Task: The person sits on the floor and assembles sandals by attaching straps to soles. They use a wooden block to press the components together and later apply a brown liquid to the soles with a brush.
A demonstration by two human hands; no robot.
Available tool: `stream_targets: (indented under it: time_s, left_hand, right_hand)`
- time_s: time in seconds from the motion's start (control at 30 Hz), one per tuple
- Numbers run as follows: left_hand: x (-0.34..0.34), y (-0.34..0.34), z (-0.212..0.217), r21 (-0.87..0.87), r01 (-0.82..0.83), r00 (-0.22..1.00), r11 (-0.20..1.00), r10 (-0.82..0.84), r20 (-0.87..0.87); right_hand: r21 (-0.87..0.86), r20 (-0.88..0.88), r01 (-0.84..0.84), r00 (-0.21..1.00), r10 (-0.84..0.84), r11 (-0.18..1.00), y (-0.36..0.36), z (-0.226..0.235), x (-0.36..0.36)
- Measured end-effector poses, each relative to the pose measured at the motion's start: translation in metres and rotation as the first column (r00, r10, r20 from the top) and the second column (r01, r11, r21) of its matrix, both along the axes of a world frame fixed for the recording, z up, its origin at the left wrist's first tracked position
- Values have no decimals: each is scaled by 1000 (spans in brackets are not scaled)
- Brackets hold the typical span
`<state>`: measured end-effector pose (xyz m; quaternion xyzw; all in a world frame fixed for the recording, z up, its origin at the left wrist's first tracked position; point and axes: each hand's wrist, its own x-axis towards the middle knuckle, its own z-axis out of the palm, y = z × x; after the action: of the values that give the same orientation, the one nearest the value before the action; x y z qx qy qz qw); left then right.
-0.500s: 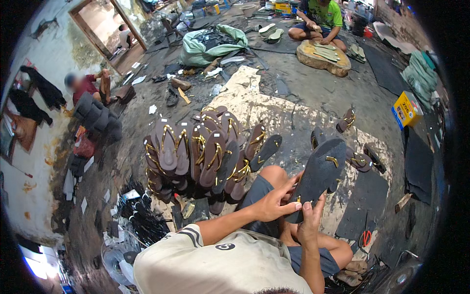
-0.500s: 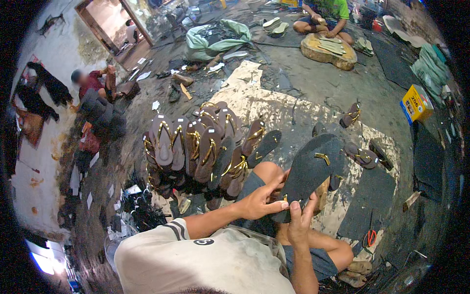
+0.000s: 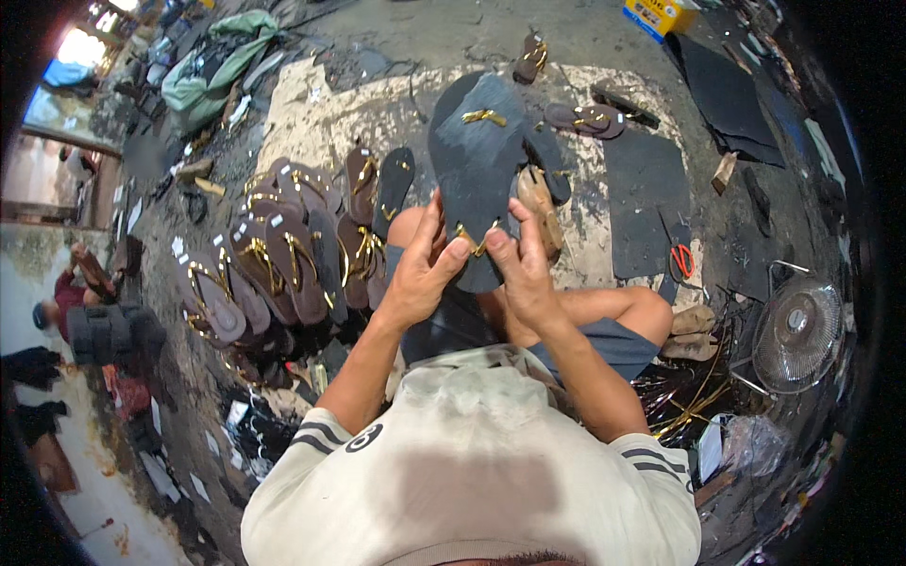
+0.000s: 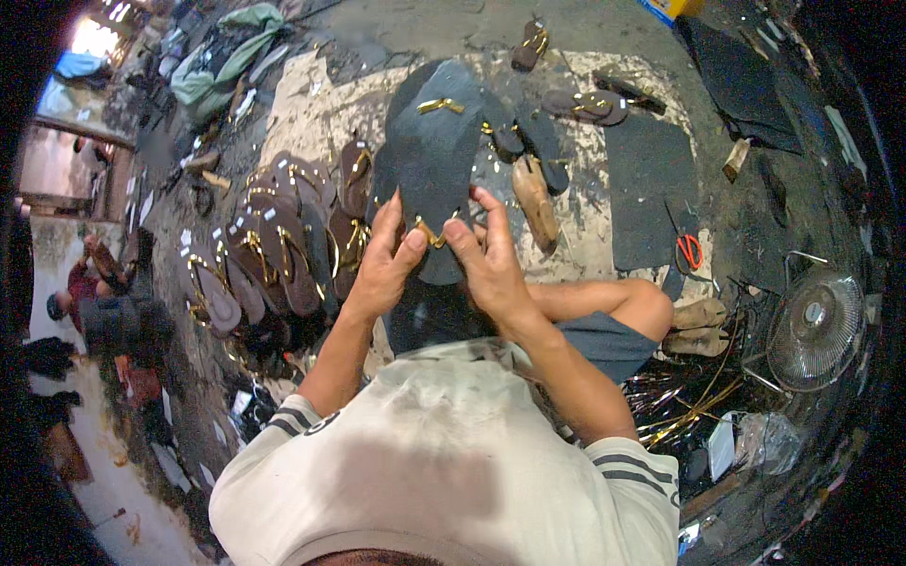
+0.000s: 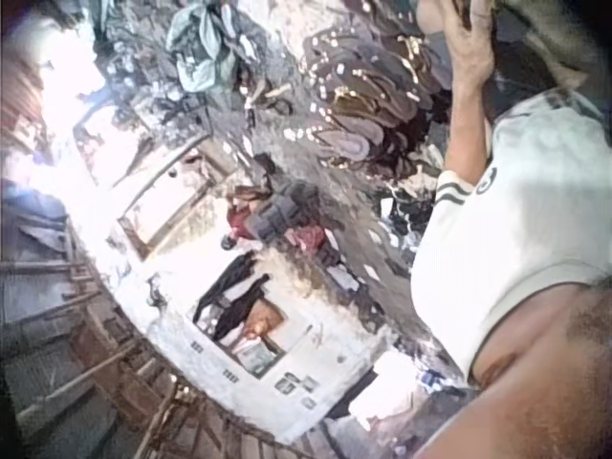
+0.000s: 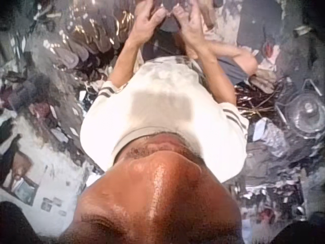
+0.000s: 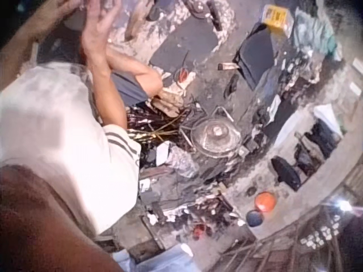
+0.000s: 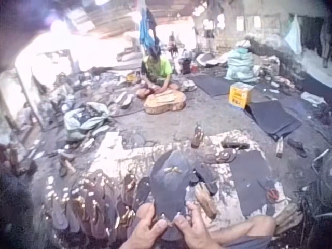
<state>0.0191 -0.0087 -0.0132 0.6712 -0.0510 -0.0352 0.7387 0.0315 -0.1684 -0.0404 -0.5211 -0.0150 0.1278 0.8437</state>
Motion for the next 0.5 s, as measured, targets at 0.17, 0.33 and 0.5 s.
stream_targets:
  time_s: [0.17,0.33,0.5]
  left_hand:
    - [22,-1,4,-170,-179,936,969,221,274]
    - [48,10,-25,-450,-298,954,842,263,-141]
    - [118,111,-106,-28,-490,872,871,490,-22]
  right_hand:
    - [-557,532,395,845,-52,730,6,1,9]
    - [-303,198,-43,974,107,952,23,12,28]
    - [-349,118,-140,974,192,927,17,-30,53]
